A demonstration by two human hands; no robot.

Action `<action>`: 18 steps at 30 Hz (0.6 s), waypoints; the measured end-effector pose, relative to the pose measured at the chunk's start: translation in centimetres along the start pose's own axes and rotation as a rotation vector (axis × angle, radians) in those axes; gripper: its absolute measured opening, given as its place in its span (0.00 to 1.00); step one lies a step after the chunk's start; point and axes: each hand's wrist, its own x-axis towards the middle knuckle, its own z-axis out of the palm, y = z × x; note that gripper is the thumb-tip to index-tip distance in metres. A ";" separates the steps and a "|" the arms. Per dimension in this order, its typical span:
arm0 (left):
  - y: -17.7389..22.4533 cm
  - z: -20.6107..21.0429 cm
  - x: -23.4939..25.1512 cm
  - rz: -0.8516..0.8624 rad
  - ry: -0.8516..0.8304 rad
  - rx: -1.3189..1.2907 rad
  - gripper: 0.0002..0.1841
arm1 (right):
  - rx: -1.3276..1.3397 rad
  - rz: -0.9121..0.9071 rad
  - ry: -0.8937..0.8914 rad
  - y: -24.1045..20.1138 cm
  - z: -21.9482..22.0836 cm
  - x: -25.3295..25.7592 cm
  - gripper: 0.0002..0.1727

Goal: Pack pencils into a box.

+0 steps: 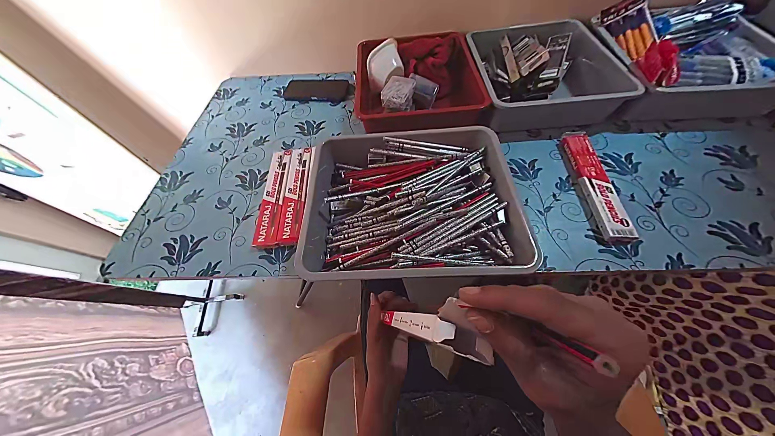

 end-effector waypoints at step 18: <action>-5.4 -6.7 2.4 -0.219 -0.124 -0.192 0.10 | -0.054 0.276 -0.199 2.8 -0.6 -6.2 0.09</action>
